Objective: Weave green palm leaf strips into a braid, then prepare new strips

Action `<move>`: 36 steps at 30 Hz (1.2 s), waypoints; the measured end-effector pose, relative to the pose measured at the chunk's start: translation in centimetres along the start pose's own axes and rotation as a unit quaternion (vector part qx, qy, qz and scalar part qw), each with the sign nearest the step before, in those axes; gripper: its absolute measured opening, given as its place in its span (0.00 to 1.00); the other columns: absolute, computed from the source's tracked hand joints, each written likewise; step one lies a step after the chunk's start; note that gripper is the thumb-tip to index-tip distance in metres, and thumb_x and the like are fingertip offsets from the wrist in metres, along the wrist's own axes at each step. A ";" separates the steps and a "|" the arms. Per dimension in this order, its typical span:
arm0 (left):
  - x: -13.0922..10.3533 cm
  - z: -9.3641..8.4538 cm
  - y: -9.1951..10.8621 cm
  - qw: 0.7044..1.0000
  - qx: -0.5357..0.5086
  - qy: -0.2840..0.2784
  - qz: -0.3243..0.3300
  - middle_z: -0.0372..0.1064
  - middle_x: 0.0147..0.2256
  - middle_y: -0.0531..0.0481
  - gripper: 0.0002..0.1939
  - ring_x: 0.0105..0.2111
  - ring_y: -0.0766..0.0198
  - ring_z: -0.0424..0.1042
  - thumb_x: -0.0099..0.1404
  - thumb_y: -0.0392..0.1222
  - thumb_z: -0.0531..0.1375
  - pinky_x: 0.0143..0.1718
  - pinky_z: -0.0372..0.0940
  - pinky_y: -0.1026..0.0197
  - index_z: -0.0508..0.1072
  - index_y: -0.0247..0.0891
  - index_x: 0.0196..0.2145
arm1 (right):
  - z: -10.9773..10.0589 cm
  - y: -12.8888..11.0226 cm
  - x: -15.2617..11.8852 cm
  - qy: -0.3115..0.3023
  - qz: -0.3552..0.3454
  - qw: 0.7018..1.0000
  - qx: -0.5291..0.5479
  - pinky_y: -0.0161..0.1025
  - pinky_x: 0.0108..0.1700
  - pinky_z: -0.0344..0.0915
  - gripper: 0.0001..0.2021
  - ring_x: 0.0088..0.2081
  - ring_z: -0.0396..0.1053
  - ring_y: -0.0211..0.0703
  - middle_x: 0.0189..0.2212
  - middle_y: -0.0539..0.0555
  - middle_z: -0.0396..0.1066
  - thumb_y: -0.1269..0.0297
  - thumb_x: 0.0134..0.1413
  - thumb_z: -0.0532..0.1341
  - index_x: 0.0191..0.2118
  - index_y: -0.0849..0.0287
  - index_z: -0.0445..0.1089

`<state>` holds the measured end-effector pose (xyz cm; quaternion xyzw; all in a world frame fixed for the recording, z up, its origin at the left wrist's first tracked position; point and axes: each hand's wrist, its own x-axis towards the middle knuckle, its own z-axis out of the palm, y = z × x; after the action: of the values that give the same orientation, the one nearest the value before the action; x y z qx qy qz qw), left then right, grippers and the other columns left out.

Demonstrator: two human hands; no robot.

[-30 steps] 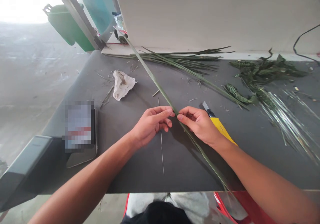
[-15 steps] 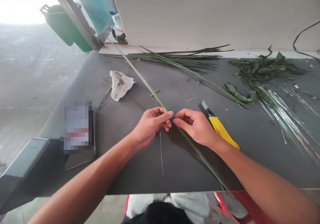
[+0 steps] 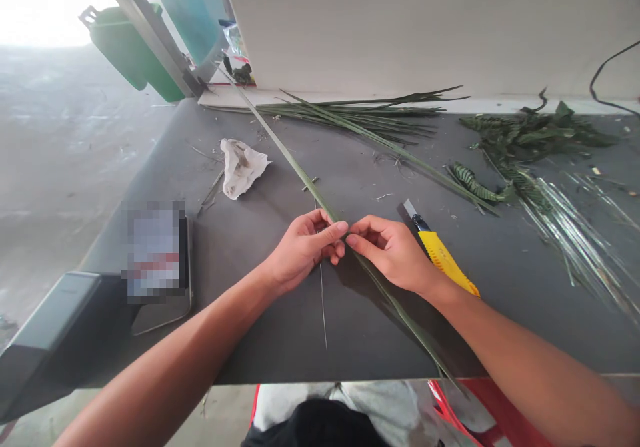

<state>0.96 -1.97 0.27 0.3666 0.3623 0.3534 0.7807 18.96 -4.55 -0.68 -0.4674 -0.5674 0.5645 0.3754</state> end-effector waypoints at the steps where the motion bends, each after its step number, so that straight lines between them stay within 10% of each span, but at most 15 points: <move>1: 0.0 0.0 0.0 1.000 0.000 0.000 0.002 0.66 0.27 0.57 0.18 0.23 0.74 0.68 0.57 0.45 0.73 0.22 0.64 0.70 0.68 0.34 0.34 | 0.0 0.0 0.0 0.000 -0.002 1.000 -0.001 0.37 0.36 0.68 0.11 0.33 0.74 0.41 0.32 0.53 0.78 0.55 0.59 0.67 0.36 0.58 0.72; 36: 0.0 0.1 -0.5 0.987 0.087 0.088 0.106 0.68 0.25 0.57 0.18 0.20 0.75 0.67 0.54 0.42 0.74 0.21 0.63 0.71 0.67 0.36 0.29 | -0.2 0.2 0.2 0.023 -0.024 0.998 -0.057 0.35 0.31 0.62 0.10 0.29 0.65 0.37 0.29 0.51 0.74 0.57 0.62 0.64 0.36 0.58 0.76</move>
<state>1.18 -2.25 -0.12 0.4367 0.4178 0.4326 0.6690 19.11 -4.27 -0.87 -0.4871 -0.6007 0.5116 0.3743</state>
